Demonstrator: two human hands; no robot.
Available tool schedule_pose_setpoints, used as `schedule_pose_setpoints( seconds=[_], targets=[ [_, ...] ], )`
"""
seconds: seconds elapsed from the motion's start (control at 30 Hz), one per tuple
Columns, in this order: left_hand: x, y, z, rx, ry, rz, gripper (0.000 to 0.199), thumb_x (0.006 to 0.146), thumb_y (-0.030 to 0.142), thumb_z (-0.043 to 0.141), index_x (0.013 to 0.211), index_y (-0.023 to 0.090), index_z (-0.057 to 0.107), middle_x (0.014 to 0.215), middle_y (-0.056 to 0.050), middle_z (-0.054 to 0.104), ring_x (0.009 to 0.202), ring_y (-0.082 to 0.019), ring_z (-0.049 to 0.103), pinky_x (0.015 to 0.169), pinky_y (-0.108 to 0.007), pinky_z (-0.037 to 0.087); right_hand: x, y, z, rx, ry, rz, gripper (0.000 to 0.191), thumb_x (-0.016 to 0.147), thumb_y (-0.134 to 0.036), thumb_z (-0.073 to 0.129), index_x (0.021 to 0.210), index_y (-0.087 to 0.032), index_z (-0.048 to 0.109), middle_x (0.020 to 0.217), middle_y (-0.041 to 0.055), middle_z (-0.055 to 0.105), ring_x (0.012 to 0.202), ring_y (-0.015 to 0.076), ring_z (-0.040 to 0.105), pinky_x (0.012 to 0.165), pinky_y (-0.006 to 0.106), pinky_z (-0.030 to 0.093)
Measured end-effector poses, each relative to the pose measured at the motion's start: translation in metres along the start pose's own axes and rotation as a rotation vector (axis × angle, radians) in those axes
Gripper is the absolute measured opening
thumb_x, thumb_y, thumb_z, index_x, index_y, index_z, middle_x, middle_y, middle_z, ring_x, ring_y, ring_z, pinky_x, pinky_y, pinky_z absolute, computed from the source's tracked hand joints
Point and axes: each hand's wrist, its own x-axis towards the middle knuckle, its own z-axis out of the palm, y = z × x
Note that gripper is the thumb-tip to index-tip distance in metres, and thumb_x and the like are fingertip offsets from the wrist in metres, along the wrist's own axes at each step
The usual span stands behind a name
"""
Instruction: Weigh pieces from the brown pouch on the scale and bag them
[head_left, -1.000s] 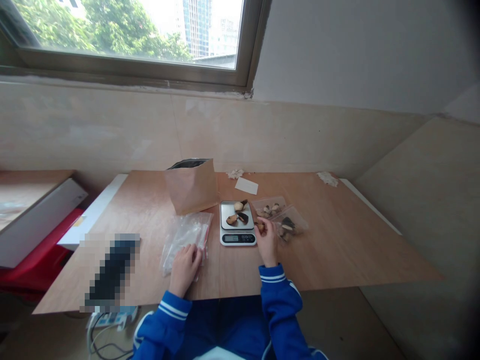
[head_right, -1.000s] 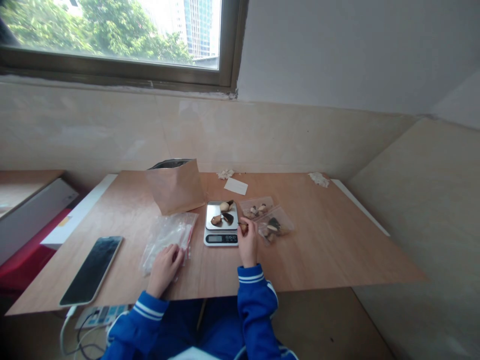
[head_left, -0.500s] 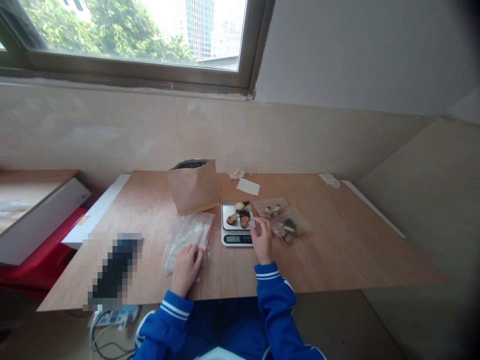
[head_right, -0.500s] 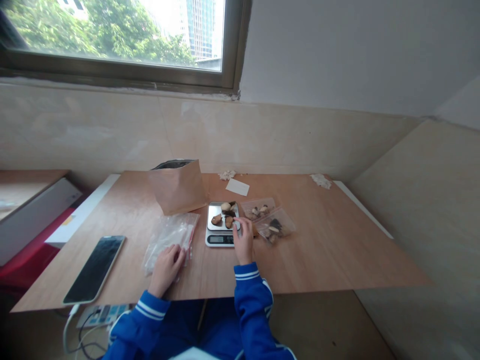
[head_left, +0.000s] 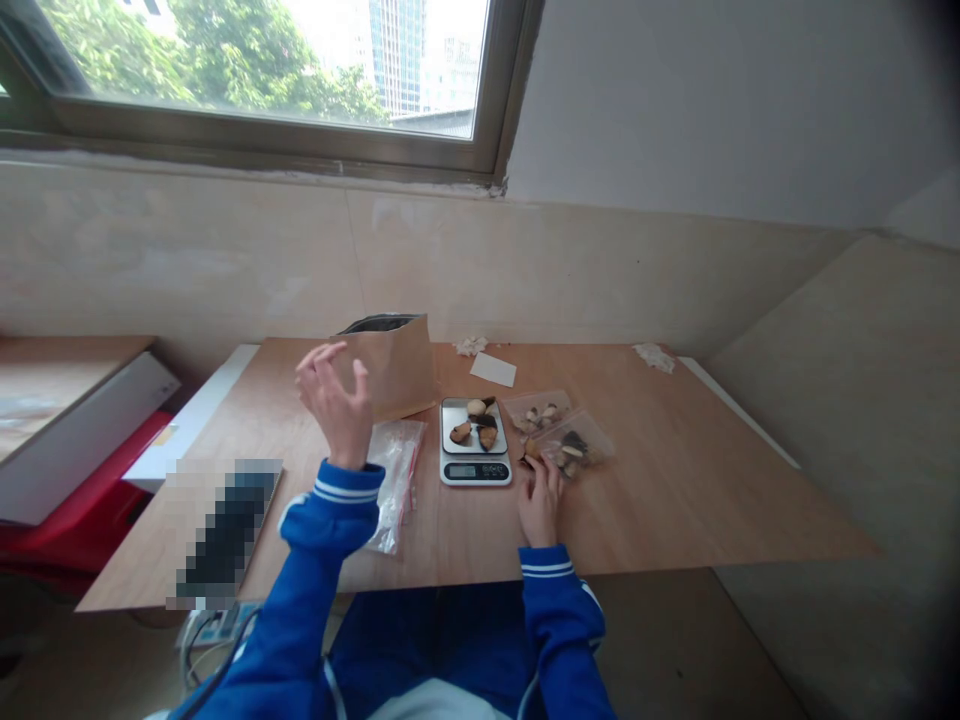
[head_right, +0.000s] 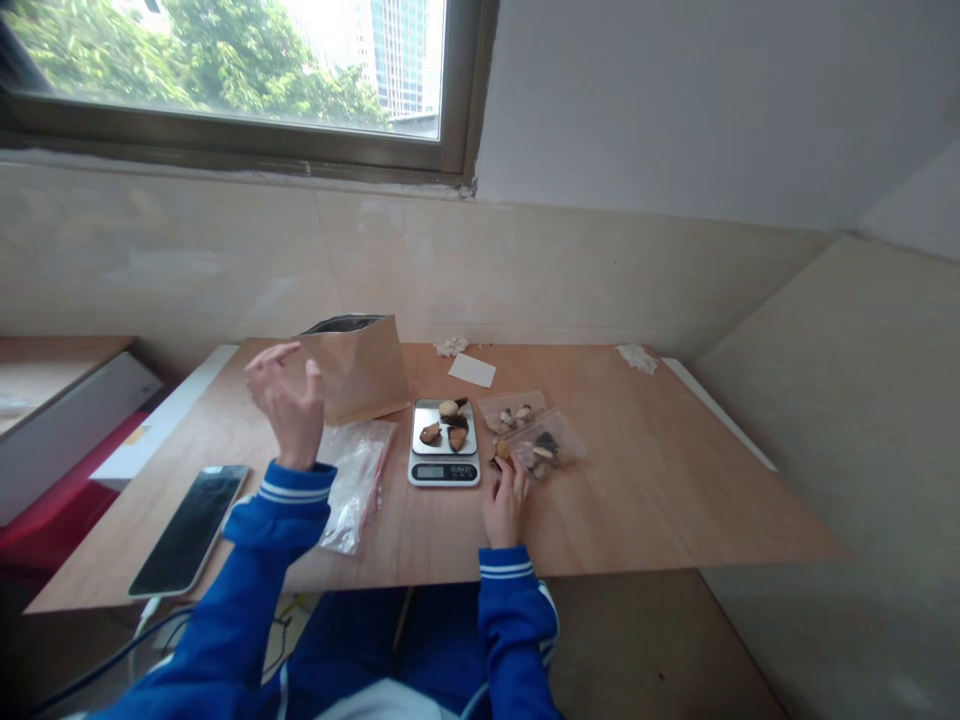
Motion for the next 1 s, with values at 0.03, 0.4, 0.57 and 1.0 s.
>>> schedule_pose_setpoints(
  seconds=[0.03,0.4,0.57,1.0],
  targets=[
    [0.017,0.002,0.009,0.009,0.022,-0.015,0.031,0.090,0.028,0.051,0.120,0.019,0.053,0.127,-0.010,0.052,0.122,-0.026,0.045,0.103,-0.043,0.033,0.000,-0.001,0.000,-0.004,0.008,0.005,0.036,0.084,-0.015,0.042,0.114,-0.018,0.060,0.129,0.0157,0.048,0.125,0.0315,0.044,0.101,0.056,0.037],
    [-0.003,-0.005,0.001,-0.034,-0.117,-0.086,0.017,0.089,0.031,0.053,0.084,0.016,0.060,0.090,-0.006,0.060,0.088,-0.020,0.060,0.088,-0.038,0.045,0.014,-0.106,-0.049,0.263,-0.078,-0.117,0.031,0.093,-0.019,0.040,0.113,-0.023,0.063,0.120,0.0127,0.058,0.117,0.0254,0.053,0.101,0.048,0.044],
    [-0.051,-0.004,-0.042,-0.188,-0.293,-0.049,0.027,0.084,0.036,0.062,0.105,0.020,0.056,0.096,-0.003,0.065,0.078,-0.016,0.063,0.070,-0.027,0.051,0.033,-0.180,-0.066,0.360,-0.299,-0.378,0.041,0.095,-0.017,0.036,0.133,-0.025,0.052,0.132,0.0084,0.056,0.128,0.0225,0.048,0.107,0.046,0.042],
    [-0.070,-0.019,-0.066,-0.263,-0.340,-0.029,0.017,0.084,0.038,0.065,0.087,0.023,0.072,0.074,0.003,0.073,0.062,-0.012,0.067,0.064,-0.021,0.054,0.042,-0.238,-0.039,-0.213,-0.753,-0.361,0.029,0.091,-0.005,0.040,0.103,-0.011,0.065,0.087,0.0163,0.072,0.087,0.0269,0.068,0.080,0.038,0.052]
  ],
)
